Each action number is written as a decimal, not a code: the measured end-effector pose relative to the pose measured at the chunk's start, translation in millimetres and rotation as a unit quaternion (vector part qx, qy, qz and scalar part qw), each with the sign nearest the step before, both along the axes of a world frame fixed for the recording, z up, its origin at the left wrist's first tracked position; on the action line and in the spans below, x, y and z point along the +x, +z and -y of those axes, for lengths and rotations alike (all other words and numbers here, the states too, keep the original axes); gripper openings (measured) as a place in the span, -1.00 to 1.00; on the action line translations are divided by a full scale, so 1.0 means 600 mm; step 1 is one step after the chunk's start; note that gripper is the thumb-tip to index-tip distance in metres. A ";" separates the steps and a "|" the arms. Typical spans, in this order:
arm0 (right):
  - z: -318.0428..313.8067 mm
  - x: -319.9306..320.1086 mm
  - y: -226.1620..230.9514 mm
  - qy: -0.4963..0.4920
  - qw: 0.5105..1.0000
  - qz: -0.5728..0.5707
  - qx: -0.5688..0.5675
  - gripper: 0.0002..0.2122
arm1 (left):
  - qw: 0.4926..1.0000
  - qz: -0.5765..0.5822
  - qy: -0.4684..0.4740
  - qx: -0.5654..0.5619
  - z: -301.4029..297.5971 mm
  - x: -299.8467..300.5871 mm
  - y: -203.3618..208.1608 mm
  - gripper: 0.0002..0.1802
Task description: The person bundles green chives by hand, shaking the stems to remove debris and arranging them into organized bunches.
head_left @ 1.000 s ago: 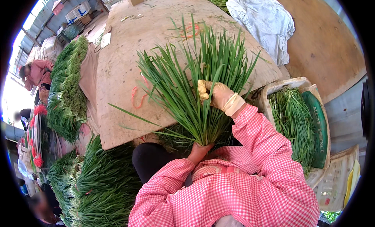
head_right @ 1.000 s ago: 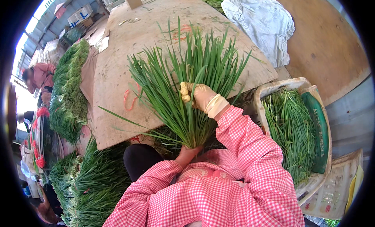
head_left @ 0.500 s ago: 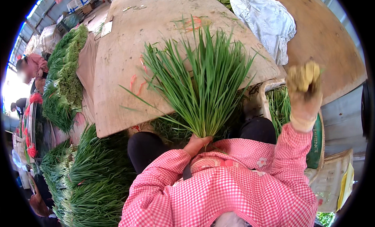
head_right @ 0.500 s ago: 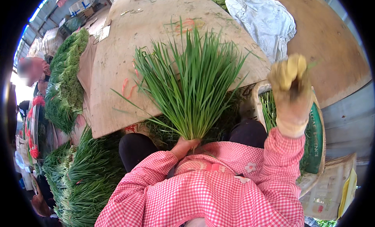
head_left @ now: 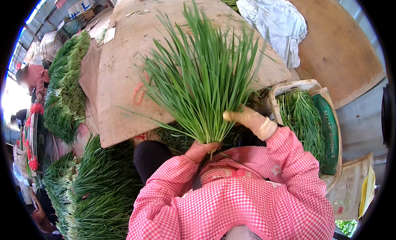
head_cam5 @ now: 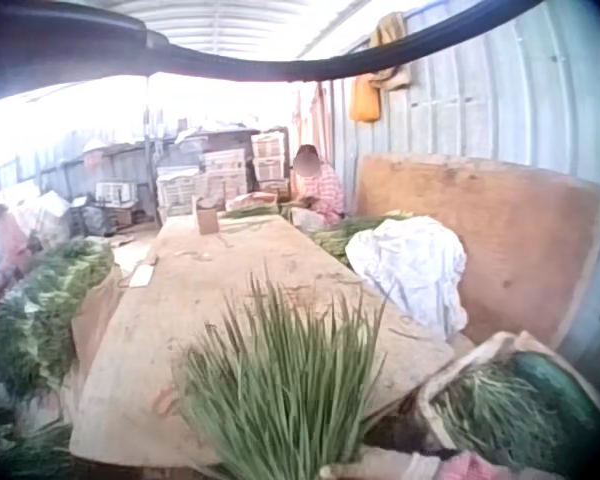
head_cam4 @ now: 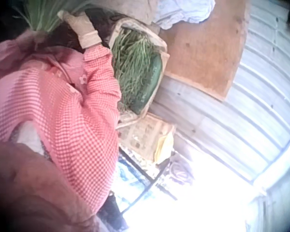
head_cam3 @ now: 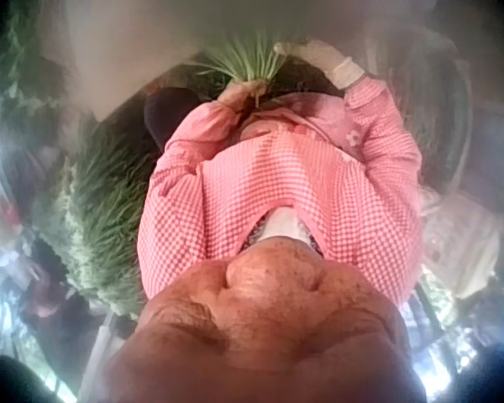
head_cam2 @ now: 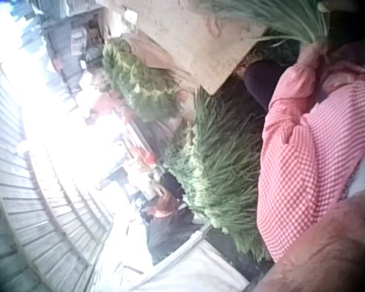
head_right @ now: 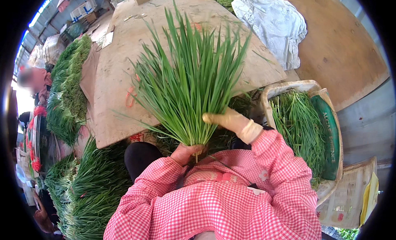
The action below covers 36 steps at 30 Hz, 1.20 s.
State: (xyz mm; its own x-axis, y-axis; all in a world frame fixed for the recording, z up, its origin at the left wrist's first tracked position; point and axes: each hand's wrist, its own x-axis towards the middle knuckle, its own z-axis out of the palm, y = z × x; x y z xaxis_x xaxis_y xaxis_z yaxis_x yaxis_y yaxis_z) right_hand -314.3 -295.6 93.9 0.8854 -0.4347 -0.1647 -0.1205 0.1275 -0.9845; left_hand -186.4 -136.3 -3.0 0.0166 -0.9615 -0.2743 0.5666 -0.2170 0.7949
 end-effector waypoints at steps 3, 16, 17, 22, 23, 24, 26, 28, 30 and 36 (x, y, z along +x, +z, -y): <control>0.017 0.039 0.008 -0.134 0.988 0.062 0.053 -0.55 | 0.997 0.069 0.002 0.026 -0.004 0.004 -0.004 -0.66; 0.072 -0.020 -0.004 -0.170 0.976 -0.136 -0.004 -0.38 | 0.998 -0.062 0.018 0.022 -0.007 0.001 -0.049 -0.61; 0.068 -0.035 -0.008 -0.097 0.976 -0.192 -0.037 -0.38 | 0.998 -0.066 0.013 0.021 -0.003 -0.003 -0.047 -0.60; 0.011 -0.058 -0.014 0.137 0.929 -0.311 -0.147 -0.26 | 0.995 -0.100 0.015 0.026 0.002 -0.007 -0.018 -0.57; -0.001 -0.053 -0.027 0.143 0.931 -0.293 -0.167 -0.23 | 0.993 -0.113 0.012 0.024 0.002 -0.006 -0.017 -0.56; -0.013 -0.053 -0.032 0.133 0.951 -0.249 -0.129 -0.25 | 0.992 -0.125 0.009 0.022 0.002 -0.007 -0.016 -0.55; -0.030 -0.043 -0.036 0.106 0.975 -0.195 -0.028 -0.30 | 0.988 -0.155 0.000 0.017 0.000 -0.006 -0.017 -0.54; -0.036 -0.031 -0.045 0.074 0.977 -0.174 0.100 -0.34 | 0.982 -0.190 -0.010 0.013 -0.004 -0.002 -0.025 -0.53; -0.045 -0.023 -0.057 0.056 0.966 -0.056 0.247 -0.36 | 0.981 -0.194 -0.006 0.025 -0.007 -0.003 -0.004 -0.50; -0.084 -0.006 -0.076 0.090 0.922 0.057 0.373 -0.15 | 0.965 -0.255 -0.055 0.032 -0.037 -0.039 0.057 -0.41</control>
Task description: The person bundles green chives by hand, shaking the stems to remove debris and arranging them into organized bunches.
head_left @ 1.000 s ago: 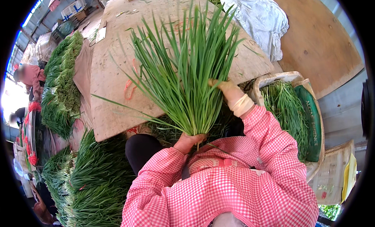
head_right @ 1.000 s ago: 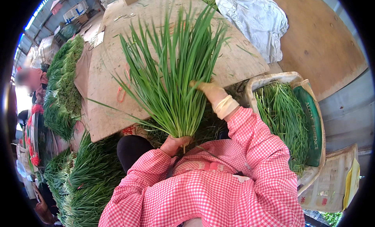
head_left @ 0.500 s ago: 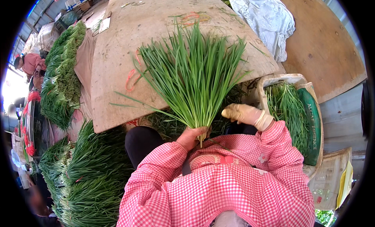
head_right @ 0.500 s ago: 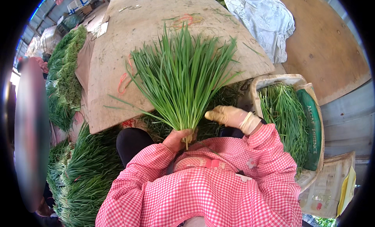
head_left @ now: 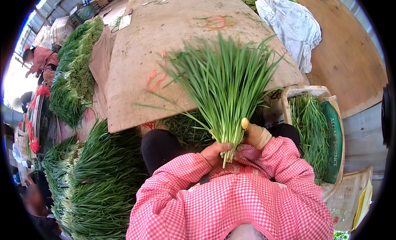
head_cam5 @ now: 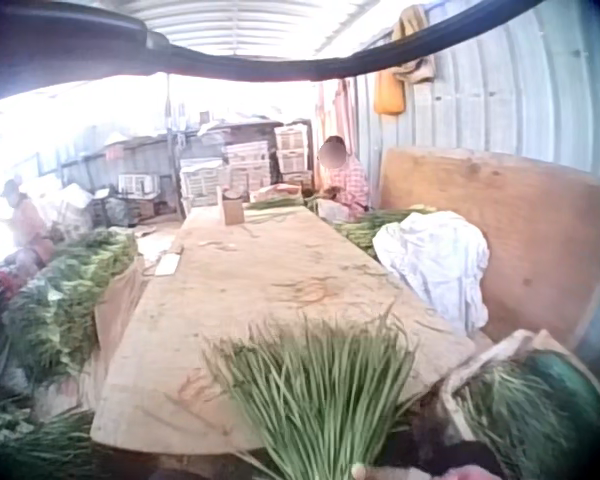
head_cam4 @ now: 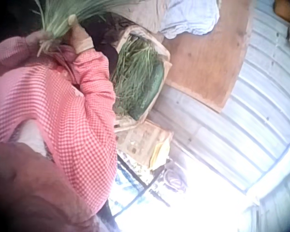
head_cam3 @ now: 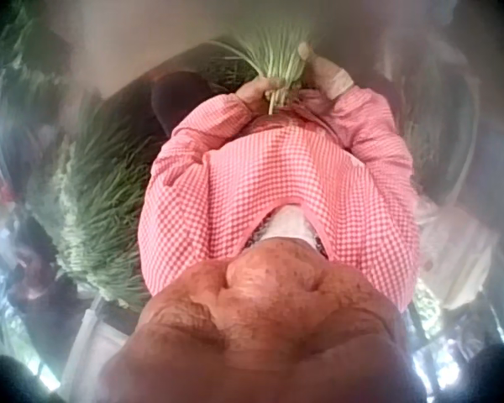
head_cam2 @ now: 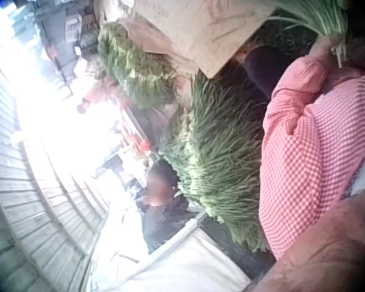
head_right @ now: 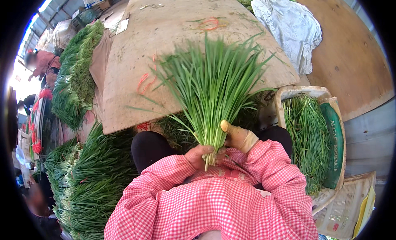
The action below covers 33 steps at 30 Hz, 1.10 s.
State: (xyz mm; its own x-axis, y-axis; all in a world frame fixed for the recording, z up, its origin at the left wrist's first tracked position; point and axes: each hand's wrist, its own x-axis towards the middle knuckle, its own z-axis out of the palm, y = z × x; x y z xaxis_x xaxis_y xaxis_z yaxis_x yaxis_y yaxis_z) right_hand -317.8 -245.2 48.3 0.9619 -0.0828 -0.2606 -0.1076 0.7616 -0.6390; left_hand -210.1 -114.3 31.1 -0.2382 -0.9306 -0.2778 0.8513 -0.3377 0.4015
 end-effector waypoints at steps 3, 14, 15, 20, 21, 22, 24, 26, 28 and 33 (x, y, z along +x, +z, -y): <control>-0.016 0.005 -0.010 0.005 0.999 -0.005 0.046 -0.13 | 0.991 -0.124 -0.053 0.008 -0.011 -0.001 -0.038 -0.42; -0.001 -0.001 0.007 -0.070 0.990 -0.110 0.045 -0.51 | 0.944 0.264 -0.194 -0.034 0.003 0.119 -0.025 -0.08; -0.002 -0.003 0.014 -0.076 0.989 -0.121 0.030 -0.52 | 0.939 0.288 -0.186 -0.040 0.006 0.130 -0.021 -0.06; -0.016 0.002 0.038 -0.045 0.993 -0.103 0.035 -0.48 | 0.967 0.232 -0.050 -0.091 0.022 0.122 -0.042 -0.11; -0.018 0.000 0.042 -0.029 0.994 -0.103 0.033 -0.43 | 0.974 0.201 -0.010 -0.099 0.030 0.112 -0.041 -0.16; -0.020 0.000 0.044 -0.013 0.994 -0.103 0.031 -0.38 | 0.979 0.170 0.030 -0.107 0.037 0.100 -0.037 -0.22; -0.021 -0.002 0.037 0.020 0.995 -0.081 0.061 -0.34 | 0.989 0.095 0.066 -0.087 0.042 0.094 -0.032 -0.23; -0.025 0.004 0.045 0.045 0.994 -0.060 0.077 -0.26 | 0.986 0.057 0.101 -0.118 0.050 0.097 -0.030 -0.22; -0.026 0.010 0.035 0.082 0.983 -0.012 0.162 -0.30 | 0.981 -0.006 0.127 -0.145 0.062 0.091 -0.016 -0.20; -0.008 0.019 0.019 0.118 0.980 0.004 0.159 -0.30 | 0.979 -0.073 0.154 -0.112 0.088 0.077 0.020 -0.34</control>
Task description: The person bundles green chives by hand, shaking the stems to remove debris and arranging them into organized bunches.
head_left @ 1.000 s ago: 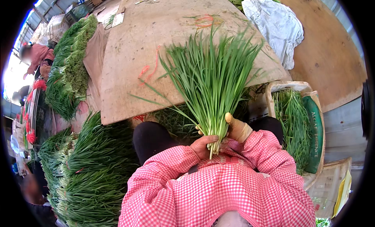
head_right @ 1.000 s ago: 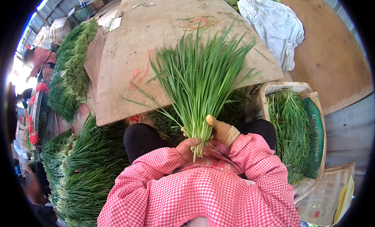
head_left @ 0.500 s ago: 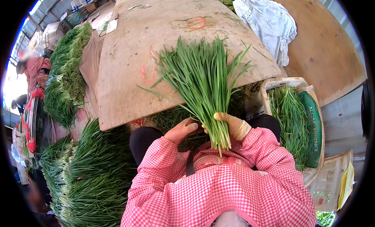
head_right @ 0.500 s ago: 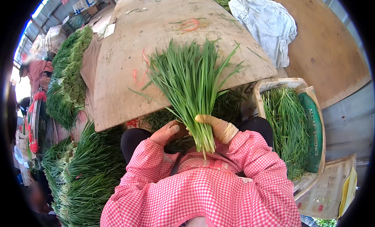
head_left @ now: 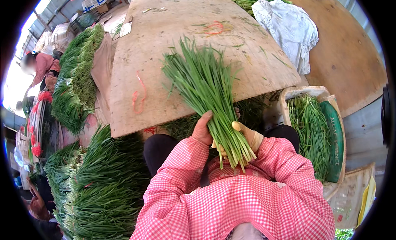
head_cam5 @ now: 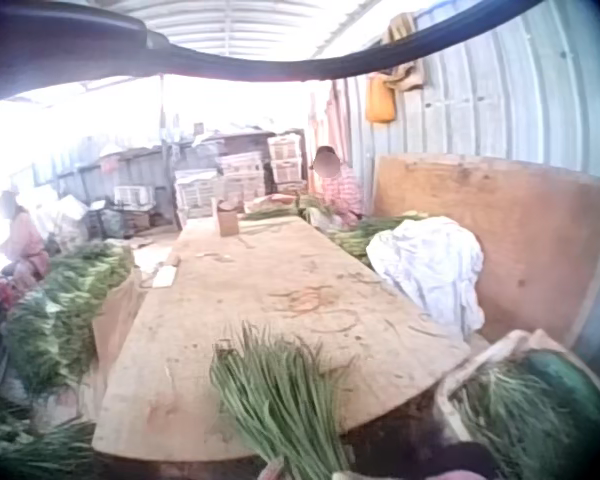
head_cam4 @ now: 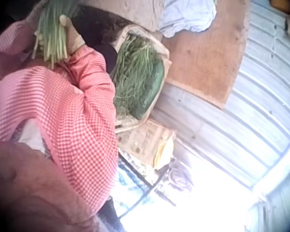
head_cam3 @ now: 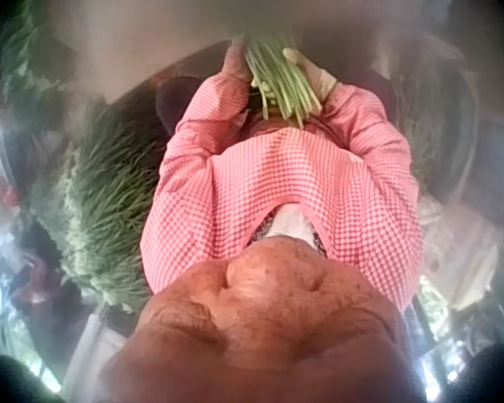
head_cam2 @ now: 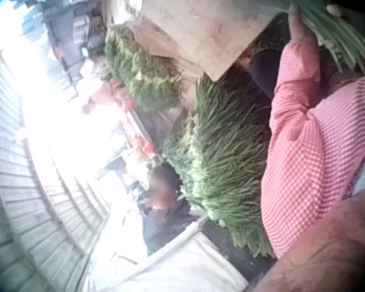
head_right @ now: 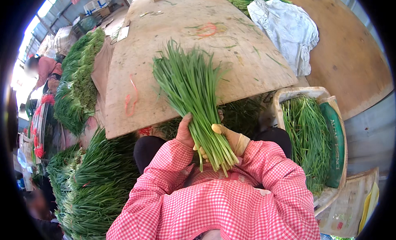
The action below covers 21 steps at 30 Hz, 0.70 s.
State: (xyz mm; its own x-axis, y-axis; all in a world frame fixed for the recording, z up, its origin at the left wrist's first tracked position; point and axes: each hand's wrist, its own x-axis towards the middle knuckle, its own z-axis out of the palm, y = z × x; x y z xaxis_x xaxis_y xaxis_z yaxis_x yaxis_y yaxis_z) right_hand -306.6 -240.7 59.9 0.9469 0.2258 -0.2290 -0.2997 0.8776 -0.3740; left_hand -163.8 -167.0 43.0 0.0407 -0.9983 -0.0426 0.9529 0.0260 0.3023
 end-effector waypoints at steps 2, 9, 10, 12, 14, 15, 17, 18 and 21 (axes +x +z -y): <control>0.003 -0.004 0.012 -0.002 0.999 -0.032 -0.043 -0.32 | 1.000 0.010 -0.008 0.004 0.000 -0.003 0.004 -0.39; 0.048 -0.003 0.044 -0.002 0.938 -0.074 -0.338 -0.27 | 0.994 0.081 -0.003 0.077 -0.002 0.028 -0.013 -0.55; 0.052 0.002 0.044 -0.026 0.915 -0.050 -0.398 -0.27 | 0.992 0.092 -0.003 0.090 -0.002 0.030 -0.010 -0.55; 0.068 0.022 0.049 -0.075 0.854 0.001 -0.514 -0.25 | 0.987 0.143 -0.007 0.072 0.003 0.027 0.001 -0.53; 0.078 0.048 0.056 -0.139 0.763 0.071 -0.628 -0.29 | 0.973 0.221 0.007 0.065 0.015 0.023 0.002 -0.49; 0.082 0.053 0.078 -0.144 0.752 0.068 -0.640 -0.31 | 0.963 0.259 0.040 0.068 0.018 0.012 0.024 -0.49; 0.094 0.069 0.102 -0.160 0.779 0.055 -0.604 -0.42 | 0.904 0.422 0.057 0.032 0.032 0.023 0.036 -0.52; 0.093 0.080 0.117 -0.199 0.761 0.070 -0.613 -0.44 | 0.864 0.498 0.067 0.018 0.038 0.032 0.047 -0.53; 0.099 0.107 0.171 -0.271 0.721 0.113 -0.628 -0.48 | 0.757 0.635 0.136 -0.079 0.057 0.068 0.112 -0.51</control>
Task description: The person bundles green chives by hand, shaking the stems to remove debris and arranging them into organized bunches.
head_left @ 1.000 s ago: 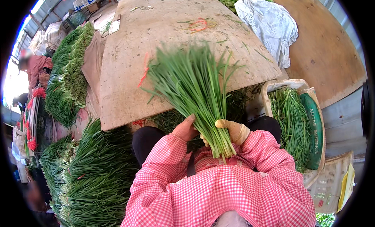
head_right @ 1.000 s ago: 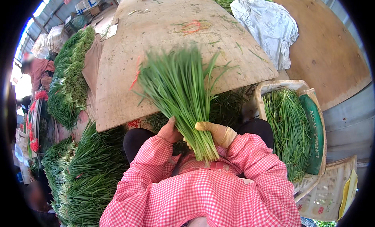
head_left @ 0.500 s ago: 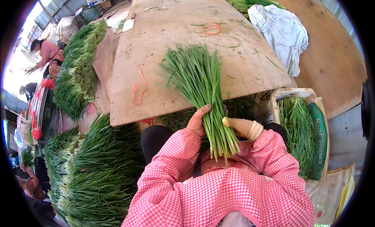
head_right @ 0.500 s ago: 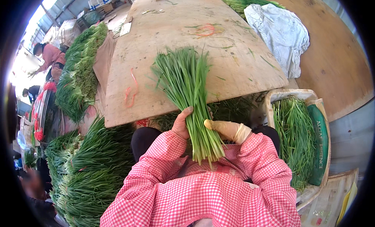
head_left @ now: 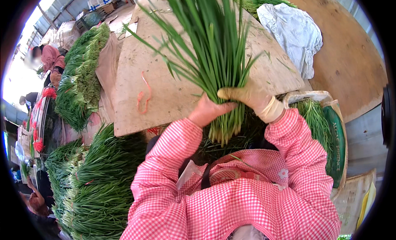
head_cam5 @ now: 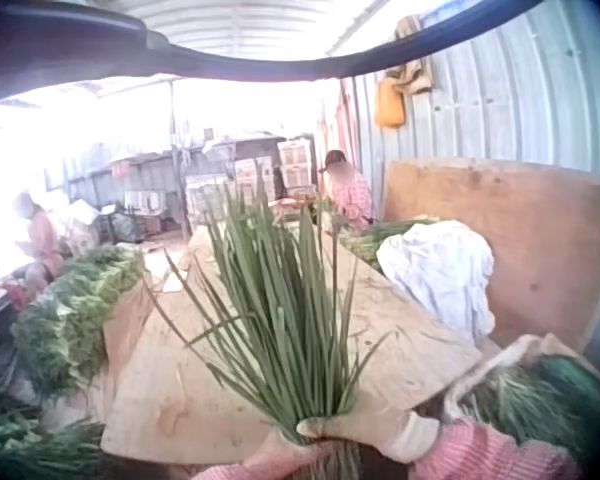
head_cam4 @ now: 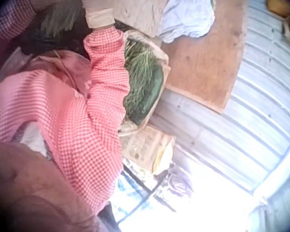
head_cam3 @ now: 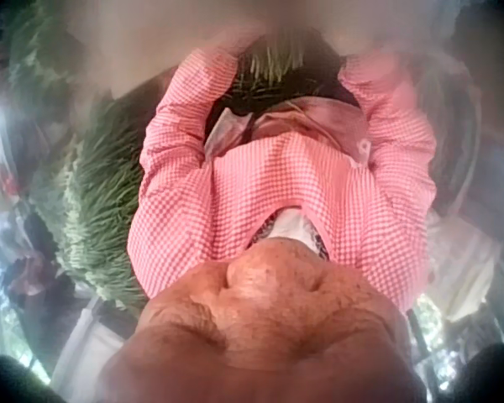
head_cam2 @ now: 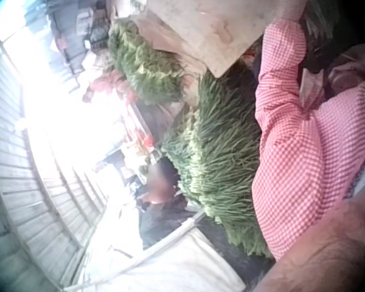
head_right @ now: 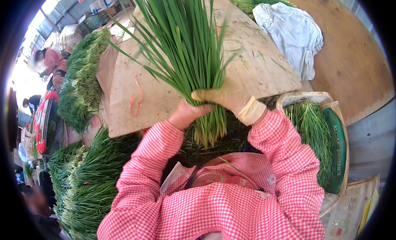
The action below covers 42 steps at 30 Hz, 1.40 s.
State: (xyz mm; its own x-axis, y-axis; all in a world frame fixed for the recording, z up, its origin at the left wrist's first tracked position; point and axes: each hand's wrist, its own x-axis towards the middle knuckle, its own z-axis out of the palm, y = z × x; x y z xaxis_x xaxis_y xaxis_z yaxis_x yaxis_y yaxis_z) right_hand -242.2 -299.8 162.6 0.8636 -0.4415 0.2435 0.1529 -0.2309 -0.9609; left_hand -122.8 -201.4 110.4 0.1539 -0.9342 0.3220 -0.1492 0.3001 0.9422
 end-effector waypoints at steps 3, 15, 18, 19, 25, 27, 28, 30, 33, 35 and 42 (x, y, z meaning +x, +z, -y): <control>0.022 0.012 0.044 0.004 0.999 0.028 -0.021 -0.50 | 0.998 0.050 -0.016 -0.039 0.033 0.037 0.054 -0.31; 0.049 0.049 0.044 0.062 0.984 -0.034 0.166 -0.49 | 0.997 0.004 -0.026 0.068 0.106 0.154 -0.010 -0.34; 0.065 0.057 0.075 0.020 0.996 -0.069 0.053 -0.47 | 0.996 0.078 -0.022 0.032 0.127 0.144 0.018 -0.36; 0.071 0.064 0.082 0.016 0.997 -0.076 0.008 -0.45 | 0.993 0.116 -0.006 0.029 0.122 0.137 0.041 -0.36; 0.063 0.089 0.063 0.043 0.992 -0.074 -0.095 -0.49 | 0.992 0.046 -0.028 0.110 0.065 0.101 0.058 -0.42; 0.056 0.087 0.035 0.036 0.991 -0.102 -0.077 -0.48 | 0.985 0.013 -0.052 0.164 0.048 0.090 0.045 -0.43; 0.056 0.084 0.023 0.050 0.993 -0.096 -0.050 -0.47 | 0.983 -0.044 -0.080 0.159 0.040 0.083 0.045 -0.47; 0.040 0.085 0.018 0.070 0.989 -0.119 -0.048 -0.40 | 0.978 -0.171 -0.073 0.092 0.015 0.067 0.036 -0.53; 0.038 0.100 0.009 0.082 0.975 -0.166 -0.122 -0.27 | 0.930 -0.354 -0.041 0.085 -0.005 0.053 0.025 -0.63; 0.038 0.106 -0.031 0.094 0.974 -0.130 -0.160 -0.27 | 0.874 -0.481 -0.057 0.044 -0.016 0.070 0.017 -0.59; -0.006 0.112 -0.027 0.108 0.884 -0.301 -0.341 -0.42 | 0.927 -0.350 0.108 0.083 -0.005 0.060 0.007 -0.66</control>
State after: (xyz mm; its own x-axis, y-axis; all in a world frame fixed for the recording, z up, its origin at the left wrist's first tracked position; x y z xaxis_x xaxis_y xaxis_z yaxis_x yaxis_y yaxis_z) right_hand -174.8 -296.2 146.7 0.9735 -0.1784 -0.1430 -0.2276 -0.8152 -0.5325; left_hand -87.1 -198.3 114.6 0.4600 -0.8850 -0.0724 0.4759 0.1769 0.8615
